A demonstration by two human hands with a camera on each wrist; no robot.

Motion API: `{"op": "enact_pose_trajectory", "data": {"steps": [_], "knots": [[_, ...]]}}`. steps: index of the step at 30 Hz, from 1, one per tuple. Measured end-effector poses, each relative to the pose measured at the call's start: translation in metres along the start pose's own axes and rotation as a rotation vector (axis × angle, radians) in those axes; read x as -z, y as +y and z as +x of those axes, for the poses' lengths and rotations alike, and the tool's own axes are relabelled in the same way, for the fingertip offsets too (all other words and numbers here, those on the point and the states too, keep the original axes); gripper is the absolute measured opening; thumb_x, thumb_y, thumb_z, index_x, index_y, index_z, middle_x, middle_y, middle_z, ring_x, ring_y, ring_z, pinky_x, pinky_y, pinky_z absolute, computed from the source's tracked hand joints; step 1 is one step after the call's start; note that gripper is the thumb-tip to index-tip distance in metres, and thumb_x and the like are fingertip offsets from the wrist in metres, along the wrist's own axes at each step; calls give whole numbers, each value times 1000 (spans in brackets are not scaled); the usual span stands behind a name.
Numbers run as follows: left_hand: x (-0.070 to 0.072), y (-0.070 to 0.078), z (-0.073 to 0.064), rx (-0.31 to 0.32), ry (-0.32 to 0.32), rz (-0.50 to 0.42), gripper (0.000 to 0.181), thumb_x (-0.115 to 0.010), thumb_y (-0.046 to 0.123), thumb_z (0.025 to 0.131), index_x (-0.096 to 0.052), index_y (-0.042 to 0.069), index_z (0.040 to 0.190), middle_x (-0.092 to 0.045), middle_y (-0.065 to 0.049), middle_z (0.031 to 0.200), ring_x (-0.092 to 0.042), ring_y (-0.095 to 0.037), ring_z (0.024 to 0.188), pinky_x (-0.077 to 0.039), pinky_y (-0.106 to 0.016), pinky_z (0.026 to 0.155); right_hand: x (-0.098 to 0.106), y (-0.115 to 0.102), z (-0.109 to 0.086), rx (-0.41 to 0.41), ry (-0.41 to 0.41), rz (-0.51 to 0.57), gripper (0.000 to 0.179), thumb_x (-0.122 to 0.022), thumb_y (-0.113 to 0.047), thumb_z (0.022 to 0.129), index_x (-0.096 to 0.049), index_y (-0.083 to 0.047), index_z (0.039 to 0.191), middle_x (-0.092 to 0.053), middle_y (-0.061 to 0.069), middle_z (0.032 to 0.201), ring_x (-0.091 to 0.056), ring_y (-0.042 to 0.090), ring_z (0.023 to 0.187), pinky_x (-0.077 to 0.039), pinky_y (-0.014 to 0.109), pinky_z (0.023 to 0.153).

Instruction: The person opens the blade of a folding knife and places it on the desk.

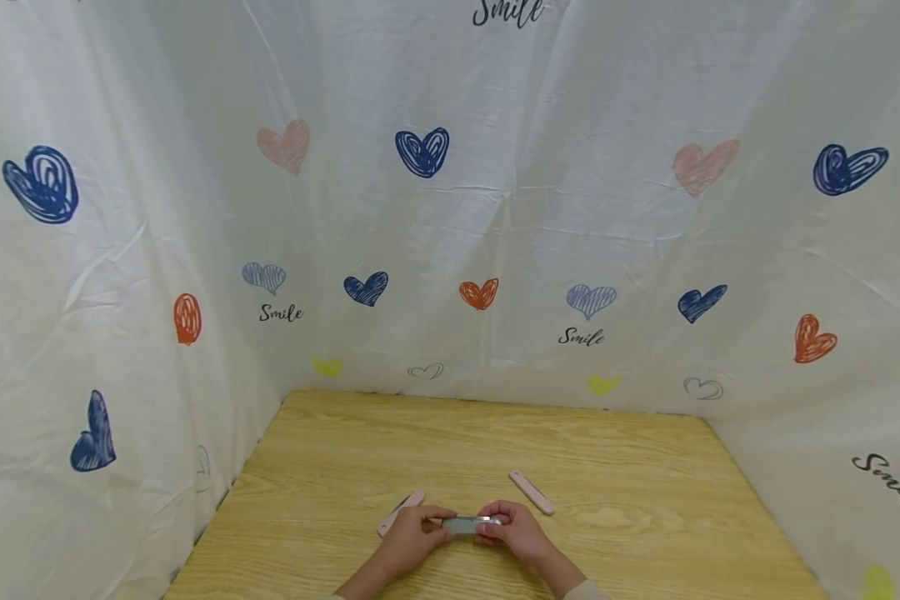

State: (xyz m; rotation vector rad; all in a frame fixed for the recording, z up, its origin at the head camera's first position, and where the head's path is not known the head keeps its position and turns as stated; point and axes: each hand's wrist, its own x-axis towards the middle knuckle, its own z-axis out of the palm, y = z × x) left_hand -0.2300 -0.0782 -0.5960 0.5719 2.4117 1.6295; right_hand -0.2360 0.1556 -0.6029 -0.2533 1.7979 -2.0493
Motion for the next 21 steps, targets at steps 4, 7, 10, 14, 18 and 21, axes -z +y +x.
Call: {"op": "enact_pose_trajectory", "data": {"steps": [4, 7, 10, 14, 18, 21], "knots": [[-4, 2, 3, 61, 32, -168, 23, -73, 10, 85, -69, 0, 106, -70, -14, 103, -64, -4, 81, -52, -15, 66, 0, 1, 0, -12, 25, 15, 22, -66, -1, 89, -58, 11, 106, -71, 3, 90, -68, 13, 88, -59, 28, 81], [-7, 3, 4, 80, 36, -271, 24, -72, 5, 85, -66, -6, 105, -69, -17, 101, -63, -6, 81, -54, -16, 68, -1, 2, 1, -16, 43, 24, 20, -66, -2, 89, -60, 8, 104, -71, 1, 89, -68, 12, 87, -59, 28, 80], [-9, 4, 5, 113, 29, -374, 27, -71, 1, 85, -62, -12, 107, -68, -18, 101, -63, -9, 83, -58, -21, 72, -2, 2, 1, -19, 63, 30, 18, -67, -5, 89, -61, 6, 103, -71, 0, 88, -68, 11, 86, -59, 25, 78], [-11, 4, 5, 148, 17, -477, 31, -69, -3, 85, -57, -18, 110, -66, -14, 99, -63, -10, 83, -60, -28, 78, -5, 1, 0, -25, 76, 16, 21, -68, -10, 90, -64, 5, 103, -69, -5, 84, -64, 6, 78, -56, 19, 70], [-14, 5, 6, 174, 19, -571, 31, -65, -6, 86, -53, -20, 112, -65, -7, 94, -64, -9, 83, -60, -30, 80, -9, 0, 0, -35, 81, 14, 19, -66, -12, 91, -65, 2, 103, -64, -8, 80, -57, 4, 71, -50, 17, 65], [-14, 6, 6, 189, 27, -632, 29, -63, -8, 87, -53, -19, 112, -64, -2, 90, -64, -9, 83, -60, -30, 81, -10, 0, 1, -45, 88, 38, 15, -65, -12, 91, -65, -1, 101, -63, -8, 82, -56, 4, 72, -50, 17, 66]]}}
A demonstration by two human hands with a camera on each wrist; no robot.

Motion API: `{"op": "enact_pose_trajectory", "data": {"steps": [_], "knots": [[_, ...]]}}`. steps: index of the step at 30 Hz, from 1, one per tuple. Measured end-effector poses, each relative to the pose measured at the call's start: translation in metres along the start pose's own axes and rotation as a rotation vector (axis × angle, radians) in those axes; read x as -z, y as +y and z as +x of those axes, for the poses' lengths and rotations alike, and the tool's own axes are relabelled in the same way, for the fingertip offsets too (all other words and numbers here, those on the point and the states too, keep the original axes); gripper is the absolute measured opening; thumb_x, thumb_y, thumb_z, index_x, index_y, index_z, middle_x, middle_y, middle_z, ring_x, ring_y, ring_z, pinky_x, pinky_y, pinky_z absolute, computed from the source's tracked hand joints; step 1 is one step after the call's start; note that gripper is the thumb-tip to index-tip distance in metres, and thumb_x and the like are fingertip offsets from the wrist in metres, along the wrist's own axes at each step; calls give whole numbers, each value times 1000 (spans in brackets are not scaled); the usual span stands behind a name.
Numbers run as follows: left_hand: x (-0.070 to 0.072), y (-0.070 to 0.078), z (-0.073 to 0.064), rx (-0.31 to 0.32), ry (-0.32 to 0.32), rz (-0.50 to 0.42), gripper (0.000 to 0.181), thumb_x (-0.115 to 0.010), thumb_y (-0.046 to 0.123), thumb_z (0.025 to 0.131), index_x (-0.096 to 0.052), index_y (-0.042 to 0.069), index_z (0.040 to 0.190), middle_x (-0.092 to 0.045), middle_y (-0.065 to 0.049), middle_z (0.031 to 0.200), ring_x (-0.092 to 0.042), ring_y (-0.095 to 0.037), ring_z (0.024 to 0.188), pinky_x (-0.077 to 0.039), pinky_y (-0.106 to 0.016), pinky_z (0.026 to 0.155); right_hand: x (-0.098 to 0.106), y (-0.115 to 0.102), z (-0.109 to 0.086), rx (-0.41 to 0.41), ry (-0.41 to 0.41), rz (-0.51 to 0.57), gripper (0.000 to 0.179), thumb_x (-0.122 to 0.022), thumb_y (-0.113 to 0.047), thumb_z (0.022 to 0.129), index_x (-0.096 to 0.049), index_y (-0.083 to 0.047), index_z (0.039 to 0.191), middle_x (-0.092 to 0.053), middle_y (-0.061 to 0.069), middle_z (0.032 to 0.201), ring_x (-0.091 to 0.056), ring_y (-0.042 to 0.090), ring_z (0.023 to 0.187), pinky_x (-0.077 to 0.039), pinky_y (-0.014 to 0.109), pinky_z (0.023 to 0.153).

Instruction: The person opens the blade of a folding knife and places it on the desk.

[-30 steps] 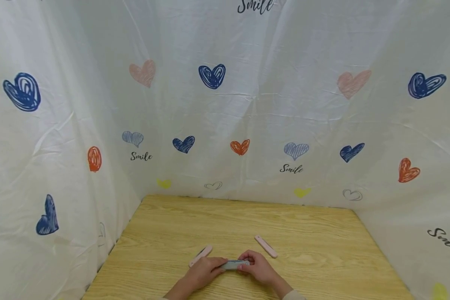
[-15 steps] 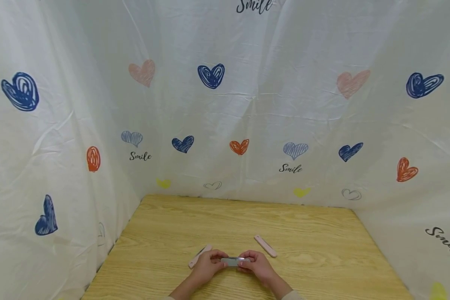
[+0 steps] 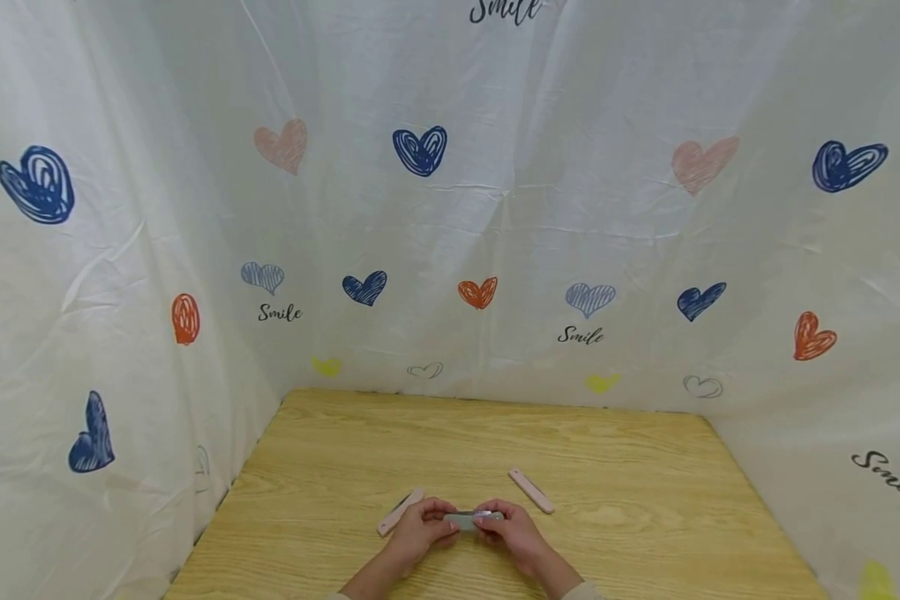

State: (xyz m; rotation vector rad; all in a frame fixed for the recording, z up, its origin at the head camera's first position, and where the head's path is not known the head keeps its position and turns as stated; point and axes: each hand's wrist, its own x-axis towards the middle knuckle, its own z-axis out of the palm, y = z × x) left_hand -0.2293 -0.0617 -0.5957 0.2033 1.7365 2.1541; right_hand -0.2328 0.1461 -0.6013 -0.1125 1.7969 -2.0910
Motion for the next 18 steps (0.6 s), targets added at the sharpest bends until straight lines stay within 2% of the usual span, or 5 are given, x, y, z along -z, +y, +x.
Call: {"op": "enact_pose_trajectory", "data": {"steps": [3, 8, 18], "knots": [[0, 0, 0, 0, -1, -27, 26, -63, -8, 87, -54, -17, 111, -63, -1, 89, -64, -10, 83, -60, -30, 82, -2, -1, -1, -16, -6, 23, 14, -65, -12, 91, -67, -2, 101, -64, -7, 86, -59, 4, 77, -53, 18, 70], [0, 0, 0, -26, -10, -9, 27, -63, -8, 87, -54, -17, 110, -62, 1, 87, -63, -9, 82, -59, -30, 83, -8, -4, -1, -20, -26, 32, 17, -66, -10, 90, -68, -1, 104, -67, -4, 91, -64, 6, 83, -56, 21, 76], [2, 2, -1, -38, -6, 29, 28, -65, -6, 86, -54, -19, 109, -62, 1, 84, -63, -6, 79, -59, -24, 79, -10, -5, -1, -8, 0, 19, 13, -65, -7, 91, -69, -2, 102, -67, -6, 90, -64, 6, 84, -57, 21, 76]]}}
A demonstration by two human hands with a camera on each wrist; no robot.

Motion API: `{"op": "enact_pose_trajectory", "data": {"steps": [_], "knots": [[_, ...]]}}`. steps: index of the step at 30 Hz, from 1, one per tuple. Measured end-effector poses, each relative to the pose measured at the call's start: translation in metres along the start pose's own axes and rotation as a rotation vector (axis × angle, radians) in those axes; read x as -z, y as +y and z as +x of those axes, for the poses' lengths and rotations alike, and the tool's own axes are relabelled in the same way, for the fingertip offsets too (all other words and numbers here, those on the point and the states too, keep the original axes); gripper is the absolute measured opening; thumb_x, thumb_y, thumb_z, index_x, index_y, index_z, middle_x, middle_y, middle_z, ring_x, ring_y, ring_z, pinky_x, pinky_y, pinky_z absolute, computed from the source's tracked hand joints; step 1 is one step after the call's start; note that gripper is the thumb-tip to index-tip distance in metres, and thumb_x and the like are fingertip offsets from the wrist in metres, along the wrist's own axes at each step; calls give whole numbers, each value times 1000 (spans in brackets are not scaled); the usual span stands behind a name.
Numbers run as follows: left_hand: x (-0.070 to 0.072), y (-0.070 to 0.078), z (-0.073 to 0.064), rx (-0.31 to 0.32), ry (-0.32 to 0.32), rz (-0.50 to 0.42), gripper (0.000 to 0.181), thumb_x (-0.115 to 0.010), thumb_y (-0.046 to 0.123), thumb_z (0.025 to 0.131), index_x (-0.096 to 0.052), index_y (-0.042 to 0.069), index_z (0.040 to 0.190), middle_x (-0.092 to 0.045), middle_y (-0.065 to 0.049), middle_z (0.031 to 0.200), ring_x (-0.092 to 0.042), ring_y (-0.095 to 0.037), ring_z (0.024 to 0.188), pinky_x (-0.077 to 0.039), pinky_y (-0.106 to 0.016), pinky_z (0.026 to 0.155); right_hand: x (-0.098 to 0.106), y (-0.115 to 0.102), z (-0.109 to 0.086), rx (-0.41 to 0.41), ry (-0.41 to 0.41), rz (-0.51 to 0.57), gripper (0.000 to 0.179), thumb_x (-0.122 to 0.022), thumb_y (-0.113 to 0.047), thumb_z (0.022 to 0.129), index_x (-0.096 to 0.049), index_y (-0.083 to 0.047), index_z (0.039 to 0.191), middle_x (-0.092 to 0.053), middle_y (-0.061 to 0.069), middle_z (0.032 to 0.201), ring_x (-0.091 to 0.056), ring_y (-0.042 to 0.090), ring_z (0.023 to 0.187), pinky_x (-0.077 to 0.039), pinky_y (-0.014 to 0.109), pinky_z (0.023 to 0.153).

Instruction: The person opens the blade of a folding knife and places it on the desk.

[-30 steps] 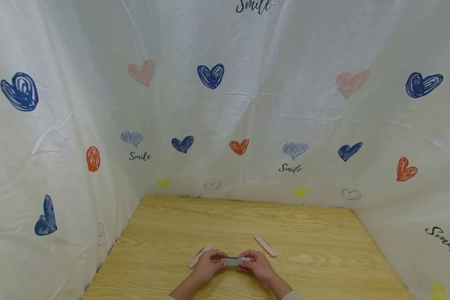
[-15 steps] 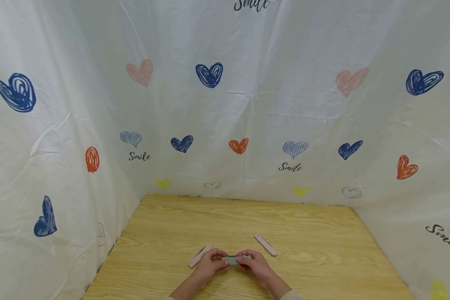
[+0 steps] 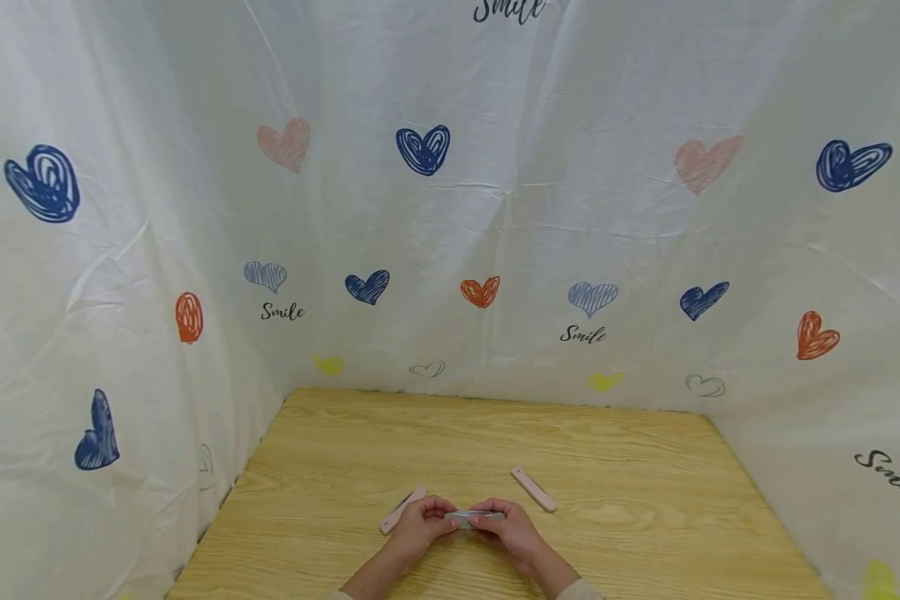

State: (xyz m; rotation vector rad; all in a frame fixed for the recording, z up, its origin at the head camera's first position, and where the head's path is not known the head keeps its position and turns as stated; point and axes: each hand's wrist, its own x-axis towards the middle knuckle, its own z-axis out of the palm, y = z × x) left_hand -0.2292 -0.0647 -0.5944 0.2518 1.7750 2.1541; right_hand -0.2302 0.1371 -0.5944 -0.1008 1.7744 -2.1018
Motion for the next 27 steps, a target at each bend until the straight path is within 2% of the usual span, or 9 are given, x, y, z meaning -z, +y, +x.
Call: {"op": "enact_pose_trajectory", "data": {"steps": [4, 11, 14, 18, 21, 24, 27], "knots": [[1, 1, 1, 11, 4, 13, 28, -66, -6, 86, -56, -19, 109, -62, 1, 84, -64, -7, 80, -59, -23, 79, 1, 1, 0, 2, 1, 8, 10, -65, -6, 90, -70, -6, 99, -67, -5, 92, -64, 5, 84, -57, 21, 76], [2, 1, 2, 16, 11, 11, 26, -67, -5, 85, -59, -16, 107, -64, 2, 84, -64, -8, 80, -59, -22, 77, 2, 2, 0, -17, 15, 24, 6, -68, -10, 88, -71, -13, 92, -68, -9, 85, -64, 2, 78, -56, 19, 71], [3, 3, 1, 22, 5, 31, 25, -69, -3, 84, -60, -14, 105, -64, 2, 84, -65, -8, 80, -58, -21, 76, 2, -1, 1, -4, 25, -55, 6, -69, -12, 88, -71, -8, 93, -67, -9, 85, -62, 4, 78, -54, 20, 70], [4, 5, -1, 25, -17, 131, 27, -73, 3, 83, -63, -11, 103, -63, 1, 82, -64, -7, 77, -56, -20, 72, 3, -7, 3, 50, 17, -232, 22, -71, -17, 88, -70, 4, 93, -70, -7, 84, -61, 7, 81, -51, 19, 71], [3, 4, -2, 33, -20, 191, 28, -75, 7, 83, -64, -9, 103, -62, 2, 81, -62, -6, 74, -55, -18, 68, 2, -9, 4, 85, 7, -318, 28, -71, -19, 88, -69, 9, 93, -72, -4, 85, -61, 7, 82, -50, 17, 70], [2, 1, -2, 47, -10, 197, 27, -75, 7, 83, -65, -9, 102, -63, 4, 80, -62, -5, 73, -55, -18, 68, 1, -8, 3, 101, 19, -342, 27, -70, -18, 88, -69, 9, 92, -72, -2, 86, -61, 6, 80, -49, 16, 69], [1, -1, -2, 51, -17, 153, 26, -73, 3, 84, -63, -13, 103, -65, 4, 80, -64, -7, 75, -58, -21, 71, 1, -7, 3, 108, 55, -341, 26, -69, -17, 89, -69, 9, 93, -71, -1, 86, -60, 5, 79, -48, 16, 67]]}}
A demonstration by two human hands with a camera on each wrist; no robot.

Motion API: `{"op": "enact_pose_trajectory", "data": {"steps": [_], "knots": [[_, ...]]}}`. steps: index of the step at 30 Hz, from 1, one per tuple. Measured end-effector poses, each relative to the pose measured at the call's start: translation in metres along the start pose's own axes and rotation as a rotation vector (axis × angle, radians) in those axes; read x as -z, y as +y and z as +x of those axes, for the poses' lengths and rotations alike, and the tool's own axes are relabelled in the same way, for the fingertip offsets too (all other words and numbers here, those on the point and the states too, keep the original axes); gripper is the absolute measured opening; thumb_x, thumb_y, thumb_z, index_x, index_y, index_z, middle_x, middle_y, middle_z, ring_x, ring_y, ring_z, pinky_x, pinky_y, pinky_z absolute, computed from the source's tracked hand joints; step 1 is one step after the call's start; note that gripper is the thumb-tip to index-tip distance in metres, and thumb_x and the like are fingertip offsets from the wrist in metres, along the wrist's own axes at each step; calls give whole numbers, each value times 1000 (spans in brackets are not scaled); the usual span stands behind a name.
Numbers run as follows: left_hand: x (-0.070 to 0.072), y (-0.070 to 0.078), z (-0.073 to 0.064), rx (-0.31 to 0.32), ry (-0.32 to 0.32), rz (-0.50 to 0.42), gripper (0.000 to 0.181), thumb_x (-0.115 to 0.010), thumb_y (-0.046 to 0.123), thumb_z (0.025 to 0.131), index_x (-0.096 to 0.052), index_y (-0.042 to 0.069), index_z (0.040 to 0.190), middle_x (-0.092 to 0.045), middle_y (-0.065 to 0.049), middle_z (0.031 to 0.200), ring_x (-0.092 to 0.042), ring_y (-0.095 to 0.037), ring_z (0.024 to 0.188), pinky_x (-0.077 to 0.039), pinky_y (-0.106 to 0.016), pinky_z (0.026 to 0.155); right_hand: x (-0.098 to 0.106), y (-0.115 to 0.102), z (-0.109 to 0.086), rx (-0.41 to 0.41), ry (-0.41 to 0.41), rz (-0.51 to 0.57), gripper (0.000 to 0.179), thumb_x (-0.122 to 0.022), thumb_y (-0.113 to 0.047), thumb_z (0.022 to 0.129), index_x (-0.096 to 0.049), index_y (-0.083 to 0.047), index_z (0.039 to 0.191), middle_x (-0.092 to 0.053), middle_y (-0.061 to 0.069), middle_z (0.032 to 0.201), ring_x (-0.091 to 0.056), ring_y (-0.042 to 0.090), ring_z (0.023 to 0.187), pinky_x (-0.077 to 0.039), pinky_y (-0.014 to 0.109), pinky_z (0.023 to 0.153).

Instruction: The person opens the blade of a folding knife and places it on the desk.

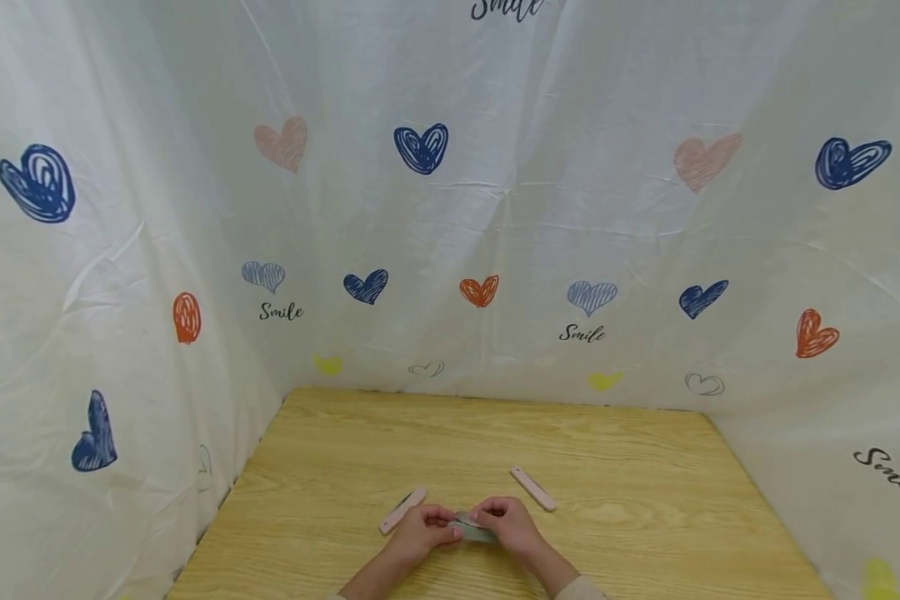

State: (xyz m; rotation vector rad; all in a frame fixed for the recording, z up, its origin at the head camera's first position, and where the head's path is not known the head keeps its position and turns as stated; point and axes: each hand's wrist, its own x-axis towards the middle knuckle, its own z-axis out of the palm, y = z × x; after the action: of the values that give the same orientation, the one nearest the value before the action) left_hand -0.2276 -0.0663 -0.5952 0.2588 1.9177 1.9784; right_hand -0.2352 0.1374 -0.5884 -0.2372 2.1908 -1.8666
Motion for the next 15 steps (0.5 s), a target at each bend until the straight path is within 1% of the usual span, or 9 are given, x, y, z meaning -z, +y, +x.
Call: {"op": "enact_pose_trajectory", "data": {"steps": [3, 5, 8, 10, 12, 15], "knots": [[-1, -1, 1, -10, -7, -33, 27, -71, 0, 84, -61, -16, 104, -64, 3, 80, -66, -7, 76, -59, -23, 73, 0, 1, 0, -11, 54, 0, 27, -68, -18, 90, -68, 8, 95, -69, -1, 84, -58, 5, 77, -47, 16, 66], [-1, 0, 1, -13, -9, -48, 27, -70, -1, 84, -61, -17, 105, -64, 3, 80, -66, -8, 77, -59, -24, 74, 0, 2, 0, -31, 98, 0, 28, -68, -21, 90, -69, 7, 97, -68, -2, 84, -56, 5, 77, -46, 16, 66], [0, 0, 1, -13, 2, -37, 27, -71, 0, 84, -62, -15, 104, -64, 2, 80, -66, -8, 76, -59, -23, 73, 0, 1, 0, -62, 168, 10, 30, -69, -24, 90, -70, 4, 98, -68, -4, 86, -56, 7, 78, -46, 19, 67], [1, 1, 1, -12, 3, -18, 26, -72, 1, 84, -63, -15, 103, -64, 3, 80, -65, -7, 75, -58, -21, 71, 1, -1, 0, -72, 187, 30, 31, -69, -25, 90, -69, 4, 100, -68, -6, 87, -56, 7, 80, -47, 20, 68], [2, 2, 0, -12, -1, 2, 27, -73, 2, 83, -63, -14, 102, -65, 3, 79, -63, -7, 74, -56, -19, 69, 2, -3, 1, -66, 155, 55, 33, -68, -25, 91, -67, 5, 106, -67, -7, 85, -55, 6, 78, -46, 19, 68], [3, 4, -1, -4, -38, 10, 27, -73, 2, 83, -63, -14, 102, -65, 3, 79, -63, -7, 73, -57, -19, 69, 4, -6, 2, -25, 57, 69, 38, -66, -20, 92, -61, 8, 117, -68, -4, 83, -58, 4, 76, -46, 17, 69]]}}
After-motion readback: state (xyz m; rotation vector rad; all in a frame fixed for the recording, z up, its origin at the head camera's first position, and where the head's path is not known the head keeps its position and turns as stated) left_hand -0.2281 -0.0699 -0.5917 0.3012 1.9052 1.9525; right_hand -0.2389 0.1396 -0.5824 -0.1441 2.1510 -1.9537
